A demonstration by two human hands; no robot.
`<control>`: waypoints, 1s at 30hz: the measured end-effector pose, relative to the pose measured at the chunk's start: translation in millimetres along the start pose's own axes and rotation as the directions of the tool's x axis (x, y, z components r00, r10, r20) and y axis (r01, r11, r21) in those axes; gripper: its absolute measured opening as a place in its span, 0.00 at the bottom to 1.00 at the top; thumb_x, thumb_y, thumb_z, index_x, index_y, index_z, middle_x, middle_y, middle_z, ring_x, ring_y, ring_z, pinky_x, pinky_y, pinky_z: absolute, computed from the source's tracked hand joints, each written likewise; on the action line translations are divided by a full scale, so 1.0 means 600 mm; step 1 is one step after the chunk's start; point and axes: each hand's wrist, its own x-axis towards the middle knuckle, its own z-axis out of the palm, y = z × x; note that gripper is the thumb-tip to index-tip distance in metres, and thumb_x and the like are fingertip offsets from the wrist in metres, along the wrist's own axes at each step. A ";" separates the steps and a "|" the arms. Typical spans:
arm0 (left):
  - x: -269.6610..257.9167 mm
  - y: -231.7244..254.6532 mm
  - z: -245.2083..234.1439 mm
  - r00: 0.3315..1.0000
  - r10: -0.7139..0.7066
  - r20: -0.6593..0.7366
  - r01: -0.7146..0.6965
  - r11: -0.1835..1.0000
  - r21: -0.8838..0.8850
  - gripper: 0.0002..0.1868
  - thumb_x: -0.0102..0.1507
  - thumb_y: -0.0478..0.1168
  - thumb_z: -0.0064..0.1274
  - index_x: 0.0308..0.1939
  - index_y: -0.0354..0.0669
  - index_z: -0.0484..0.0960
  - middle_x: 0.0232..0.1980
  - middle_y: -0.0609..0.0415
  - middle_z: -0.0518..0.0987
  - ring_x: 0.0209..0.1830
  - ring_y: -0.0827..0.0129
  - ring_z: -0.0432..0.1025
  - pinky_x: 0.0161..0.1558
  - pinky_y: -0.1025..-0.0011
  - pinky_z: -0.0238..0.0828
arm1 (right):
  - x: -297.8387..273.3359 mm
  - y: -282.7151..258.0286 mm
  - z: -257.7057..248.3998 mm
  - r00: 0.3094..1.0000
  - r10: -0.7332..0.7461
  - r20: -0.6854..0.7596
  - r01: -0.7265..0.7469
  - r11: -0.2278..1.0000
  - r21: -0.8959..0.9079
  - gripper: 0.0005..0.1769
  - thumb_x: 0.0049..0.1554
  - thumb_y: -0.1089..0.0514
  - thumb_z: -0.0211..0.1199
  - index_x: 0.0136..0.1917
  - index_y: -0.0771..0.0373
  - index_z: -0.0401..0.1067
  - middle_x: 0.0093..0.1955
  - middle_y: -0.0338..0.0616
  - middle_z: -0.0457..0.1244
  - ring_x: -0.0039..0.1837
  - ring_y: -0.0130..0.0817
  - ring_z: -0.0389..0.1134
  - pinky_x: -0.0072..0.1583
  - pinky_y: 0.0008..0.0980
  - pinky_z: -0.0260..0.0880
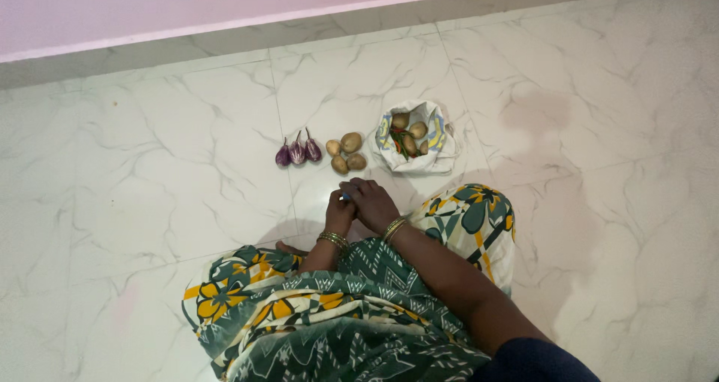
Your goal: The person sits on the floor and peels small purple eggplants and potatoes using a blue peeler. They handle the vegetables one at a time, placing peeled items back into a cloth bag.
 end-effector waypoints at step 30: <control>-0.062 0.119 0.088 0.963 0.269 -0.023 -0.264 0.956 0.129 0.26 0.60 0.33 0.57 0.62 0.39 0.69 0.46 0.47 0.82 0.43 0.68 0.78 0.43 0.71 0.76 | -0.006 0.007 -0.069 0.982 0.165 -0.086 -0.147 0.971 0.189 0.40 0.48 0.60 0.69 0.73 0.61 0.61 0.61 0.56 0.63 0.62 0.58 0.65 0.62 0.48 0.67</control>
